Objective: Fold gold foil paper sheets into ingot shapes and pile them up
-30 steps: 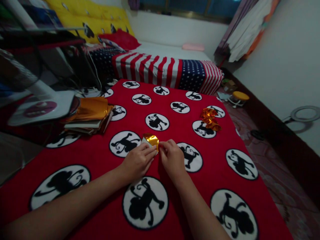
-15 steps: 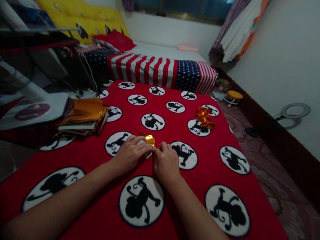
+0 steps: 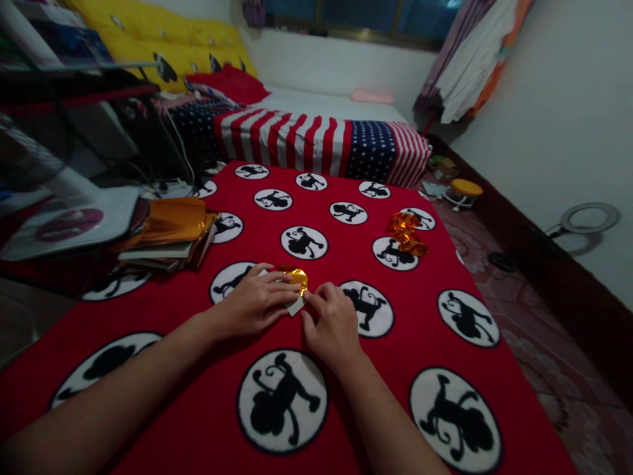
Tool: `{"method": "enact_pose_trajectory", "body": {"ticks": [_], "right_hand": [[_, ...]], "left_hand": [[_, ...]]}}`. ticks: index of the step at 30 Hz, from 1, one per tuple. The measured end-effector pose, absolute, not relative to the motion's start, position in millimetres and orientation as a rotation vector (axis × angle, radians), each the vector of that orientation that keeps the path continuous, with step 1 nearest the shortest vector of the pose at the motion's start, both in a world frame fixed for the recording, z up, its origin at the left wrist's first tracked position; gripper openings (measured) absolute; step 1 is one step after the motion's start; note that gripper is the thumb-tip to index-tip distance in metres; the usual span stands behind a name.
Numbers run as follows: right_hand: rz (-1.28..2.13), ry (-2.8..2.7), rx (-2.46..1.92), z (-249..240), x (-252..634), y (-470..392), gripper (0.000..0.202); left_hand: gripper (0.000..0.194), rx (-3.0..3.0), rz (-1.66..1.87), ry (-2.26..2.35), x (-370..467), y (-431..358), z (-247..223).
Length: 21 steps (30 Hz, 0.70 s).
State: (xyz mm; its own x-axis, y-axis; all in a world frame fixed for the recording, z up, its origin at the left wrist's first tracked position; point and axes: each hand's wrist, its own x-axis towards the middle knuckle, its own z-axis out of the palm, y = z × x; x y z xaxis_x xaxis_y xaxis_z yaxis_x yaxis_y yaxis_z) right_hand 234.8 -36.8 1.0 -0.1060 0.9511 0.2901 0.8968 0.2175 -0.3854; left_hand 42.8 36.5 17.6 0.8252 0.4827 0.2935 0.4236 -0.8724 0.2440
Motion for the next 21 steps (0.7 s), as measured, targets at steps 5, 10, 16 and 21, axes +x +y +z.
{"method": "enact_pose_trajectory", "body": {"ticks": [5, 10, 16, 21], "right_hand": [[0.206, -1.978, -1.709, -3, 237, -33, 0.028], [0.222, -1.937, -1.694, -6, 237, -33, 0.027], [0.232, -1.907, -1.698, -6, 237, -32, 0.026], [0.233, -1.897, -1.695, -7, 237, -32, 0.025]], "left_hand": [[0.017, 2.767, 0.581, 0.741, 45, 36, 12], [0.018, 2.702, 0.662, 0.769, 48, 39, 4], [0.013, 2.564, 0.761, 0.839, 51, 37, -2], [0.011, 2.484, 0.813, 0.933, 55, 35, -4]]}}
